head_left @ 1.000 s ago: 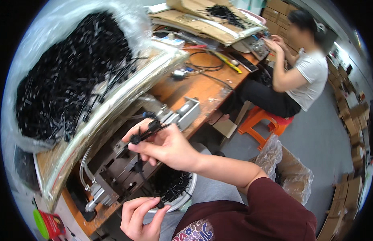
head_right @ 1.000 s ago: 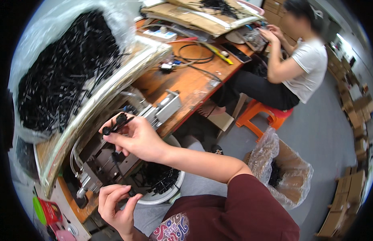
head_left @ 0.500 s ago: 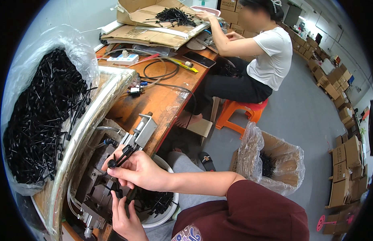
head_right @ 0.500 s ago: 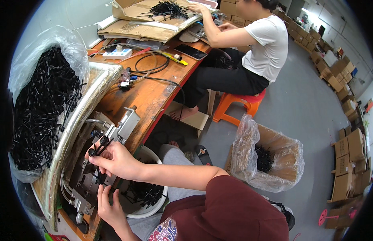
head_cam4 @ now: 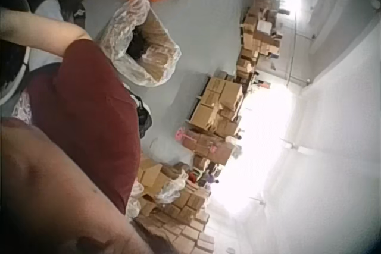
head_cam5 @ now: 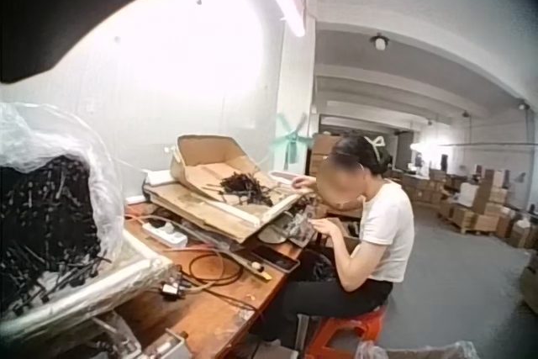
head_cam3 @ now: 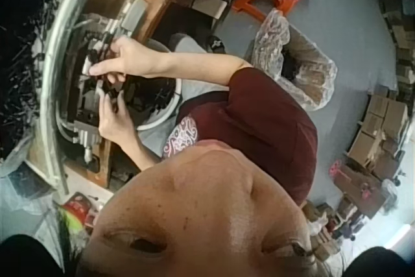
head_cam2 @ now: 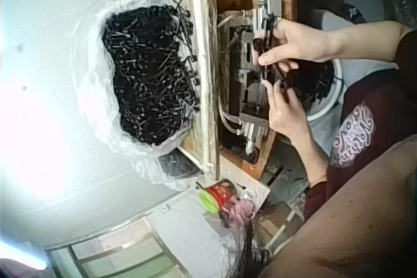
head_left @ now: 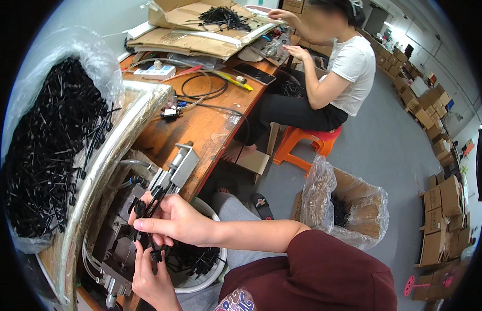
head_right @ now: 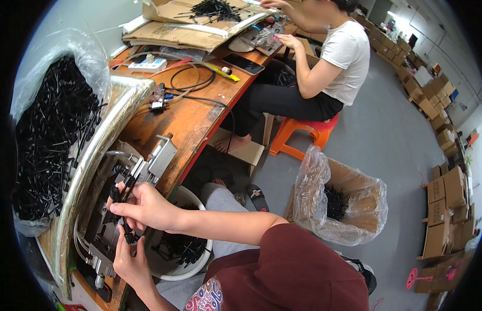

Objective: Manually assemble and test plastic electronic connectors using a pneumatic jig.

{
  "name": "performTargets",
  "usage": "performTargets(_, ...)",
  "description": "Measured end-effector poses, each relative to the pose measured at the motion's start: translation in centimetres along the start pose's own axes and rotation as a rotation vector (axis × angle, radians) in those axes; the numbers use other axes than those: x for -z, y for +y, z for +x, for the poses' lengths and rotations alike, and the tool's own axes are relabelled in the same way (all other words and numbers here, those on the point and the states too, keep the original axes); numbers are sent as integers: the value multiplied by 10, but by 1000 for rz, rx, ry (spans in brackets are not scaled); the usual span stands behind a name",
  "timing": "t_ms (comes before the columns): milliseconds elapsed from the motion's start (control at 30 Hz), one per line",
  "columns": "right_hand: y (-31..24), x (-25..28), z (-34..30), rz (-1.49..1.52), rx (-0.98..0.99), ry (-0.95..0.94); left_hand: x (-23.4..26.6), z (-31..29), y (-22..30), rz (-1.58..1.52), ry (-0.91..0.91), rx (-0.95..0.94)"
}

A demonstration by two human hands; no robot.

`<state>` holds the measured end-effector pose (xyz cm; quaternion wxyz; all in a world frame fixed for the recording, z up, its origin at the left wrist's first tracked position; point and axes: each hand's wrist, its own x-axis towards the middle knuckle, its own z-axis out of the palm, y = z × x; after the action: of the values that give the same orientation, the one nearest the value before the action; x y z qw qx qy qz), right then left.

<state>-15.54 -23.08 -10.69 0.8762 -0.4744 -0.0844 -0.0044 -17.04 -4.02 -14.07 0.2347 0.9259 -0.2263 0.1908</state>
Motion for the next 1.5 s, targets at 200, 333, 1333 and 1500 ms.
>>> performTargets(200,-3,0,2,46,-111,35,6,2,9,26,35,-48)
performTargets(333,-4,0,2,57,-159,73,8,3,12,6,25,15)
performTargets(1333,4,7,-6,-775,466,219,20,-18,12,-327,138,-25)
performTargets(1500,10,9,-11,-1043,593,205,10,-8,9,-111,91,-5)
